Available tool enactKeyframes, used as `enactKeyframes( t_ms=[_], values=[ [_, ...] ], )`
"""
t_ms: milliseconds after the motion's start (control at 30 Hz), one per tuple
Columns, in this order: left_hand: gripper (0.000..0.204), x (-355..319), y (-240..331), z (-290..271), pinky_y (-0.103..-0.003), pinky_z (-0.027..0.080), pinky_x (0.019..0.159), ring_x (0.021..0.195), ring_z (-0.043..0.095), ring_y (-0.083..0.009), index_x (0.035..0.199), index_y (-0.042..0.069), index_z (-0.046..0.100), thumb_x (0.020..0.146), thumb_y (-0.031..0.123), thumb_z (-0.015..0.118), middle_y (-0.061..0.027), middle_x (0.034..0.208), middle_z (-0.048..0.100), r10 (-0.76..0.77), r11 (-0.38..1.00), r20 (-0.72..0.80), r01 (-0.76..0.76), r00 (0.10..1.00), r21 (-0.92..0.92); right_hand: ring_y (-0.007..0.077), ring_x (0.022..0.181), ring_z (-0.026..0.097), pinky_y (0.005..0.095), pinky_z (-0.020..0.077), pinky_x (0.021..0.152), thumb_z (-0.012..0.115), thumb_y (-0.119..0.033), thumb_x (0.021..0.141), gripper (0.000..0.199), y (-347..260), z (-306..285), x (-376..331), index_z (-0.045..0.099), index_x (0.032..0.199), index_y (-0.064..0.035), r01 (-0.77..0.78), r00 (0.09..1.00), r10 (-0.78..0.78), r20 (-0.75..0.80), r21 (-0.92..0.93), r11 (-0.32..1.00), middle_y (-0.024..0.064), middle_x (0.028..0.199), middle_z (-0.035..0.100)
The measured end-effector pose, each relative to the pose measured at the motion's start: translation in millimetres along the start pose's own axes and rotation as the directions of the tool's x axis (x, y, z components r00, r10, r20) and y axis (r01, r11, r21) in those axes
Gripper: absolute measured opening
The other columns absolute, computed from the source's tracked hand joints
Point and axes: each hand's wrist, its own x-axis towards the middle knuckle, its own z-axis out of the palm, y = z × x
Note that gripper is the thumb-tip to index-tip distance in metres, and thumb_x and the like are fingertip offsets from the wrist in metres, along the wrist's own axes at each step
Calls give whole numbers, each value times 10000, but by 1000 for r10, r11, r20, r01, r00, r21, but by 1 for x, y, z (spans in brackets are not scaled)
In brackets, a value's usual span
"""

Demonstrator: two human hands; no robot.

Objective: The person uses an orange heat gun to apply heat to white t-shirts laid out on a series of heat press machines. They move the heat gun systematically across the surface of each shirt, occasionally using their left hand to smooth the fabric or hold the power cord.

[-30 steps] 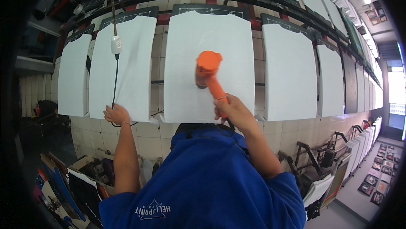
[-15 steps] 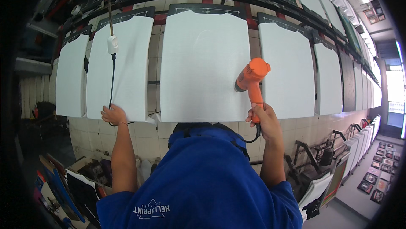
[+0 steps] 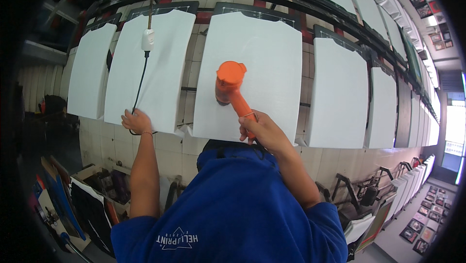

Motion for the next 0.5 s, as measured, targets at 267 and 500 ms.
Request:
enactKeyframes(
  t_ms=[267,500],
  values=[
    [491,0,1,0,-549,351,1102,1432,193,-430,1409,53,439,993,313,478,-244,1530,274,11,1000,-31,-11,999,-11,131,692,631,256,492,563,583,-295,950,294,-10,19,20,527,1028,-16,29,1000,-29,-1,-80,996,43,771,603],
    [493,-1,1,-2,-545,358,1101,1431,187,-435,1403,37,438,996,312,473,-246,1528,271,17,1000,-24,-17,1000,-3,135,670,627,255,480,560,589,-293,947,299,-6,24,7,532,1017,-8,-40,991,55,124,-123,992,48,789,589]
  ],
)
